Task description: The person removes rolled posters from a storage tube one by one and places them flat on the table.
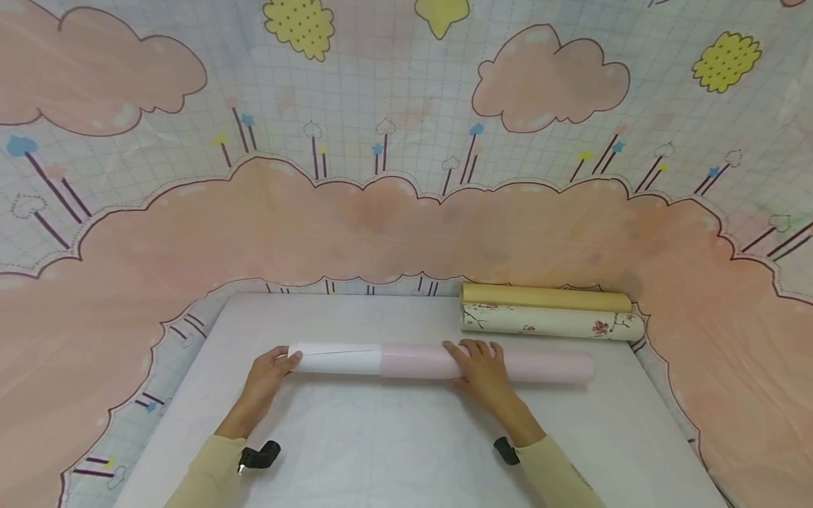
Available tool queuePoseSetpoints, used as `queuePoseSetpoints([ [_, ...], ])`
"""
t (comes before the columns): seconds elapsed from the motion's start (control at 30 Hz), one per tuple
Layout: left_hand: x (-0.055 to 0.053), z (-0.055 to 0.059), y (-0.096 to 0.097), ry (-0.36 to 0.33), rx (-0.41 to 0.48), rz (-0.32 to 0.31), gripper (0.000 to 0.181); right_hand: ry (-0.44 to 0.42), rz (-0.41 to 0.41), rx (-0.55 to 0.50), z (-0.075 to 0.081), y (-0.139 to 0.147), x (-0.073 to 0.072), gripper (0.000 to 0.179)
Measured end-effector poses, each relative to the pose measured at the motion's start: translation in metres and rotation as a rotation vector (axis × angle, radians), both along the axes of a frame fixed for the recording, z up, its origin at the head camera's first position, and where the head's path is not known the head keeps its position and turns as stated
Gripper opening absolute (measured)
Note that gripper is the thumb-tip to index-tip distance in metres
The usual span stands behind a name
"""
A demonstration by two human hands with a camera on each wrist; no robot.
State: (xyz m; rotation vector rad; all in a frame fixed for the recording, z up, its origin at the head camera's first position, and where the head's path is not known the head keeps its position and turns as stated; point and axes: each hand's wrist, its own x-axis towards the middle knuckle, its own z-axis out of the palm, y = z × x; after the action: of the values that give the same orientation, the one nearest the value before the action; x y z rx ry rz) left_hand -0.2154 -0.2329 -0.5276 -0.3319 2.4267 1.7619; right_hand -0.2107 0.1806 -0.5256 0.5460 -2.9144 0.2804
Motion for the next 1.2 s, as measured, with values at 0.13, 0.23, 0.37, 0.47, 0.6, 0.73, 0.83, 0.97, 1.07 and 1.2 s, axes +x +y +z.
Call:
queuePoseSetpoints([
  [0.13, -0.001, 0.000, -0.001, 0.003, -0.012, 0.000, 0.047, 0.028, 0.010, -0.011, 0.000, 0.005, 0.001, 0.077],
  [0.23, -0.001, -0.001, -0.003, 0.004, -0.023, 0.003, 0.047, 0.050, 0.013, -0.004, 0.000, 0.010, 0.002, 0.076],
  [0.37, 0.001, -0.001, -0.005, 0.004, -0.026, 0.009, 0.047, 0.063, 0.014, -0.013, -0.001, 0.016, 0.004, 0.077],
  [0.47, 0.002, -0.001, -0.008, 0.001, -0.027, 0.010, 0.050, 0.073, 0.019, -0.024, -0.002, 0.020, 0.004, 0.076],
  [0.6, 0.003, 0.000, -0.011, -0.003, -0.025, 0.014, 0.054, 0.085, 0.015, -0.012, -0.005, 0.027, 0.003, 0.076],
  [0.73, 0.004, 0.000, -0.014, 0.000, -0.015, 0.016, 0.057, 0.095, 0.011, -0.005, -0.006, 0.034, 0.002, 0.076],
  [0.83, 0.004, -0.001, -0.016, 0.010, -0.006, 0.013, 0.058, 0.097, 0.008, -0.007, -0.006, 0.039, 0.003, 0.076],
  [0.97, 0.005, -0.003, -0.019, 0.018, -0.001, 0.009, 0.058, 0.097, 0.002, -0.008, -0.006, 0.045, 0.004, 0.076],
  [1.07, 0.006, -0.003, -0.022, 0.017, -0.012, 0.011, 0.058, 0.099, 0.000, -0.010, -0.006, 0.048, 0.006, 0.076],
  [1.2, 0.008, -0.003, -0.025, 0.012, -0.017, 0.018, 0.060, 0.096, -0.010, -0.006, -0.006, 0.052, 0.007, 0.077],
])
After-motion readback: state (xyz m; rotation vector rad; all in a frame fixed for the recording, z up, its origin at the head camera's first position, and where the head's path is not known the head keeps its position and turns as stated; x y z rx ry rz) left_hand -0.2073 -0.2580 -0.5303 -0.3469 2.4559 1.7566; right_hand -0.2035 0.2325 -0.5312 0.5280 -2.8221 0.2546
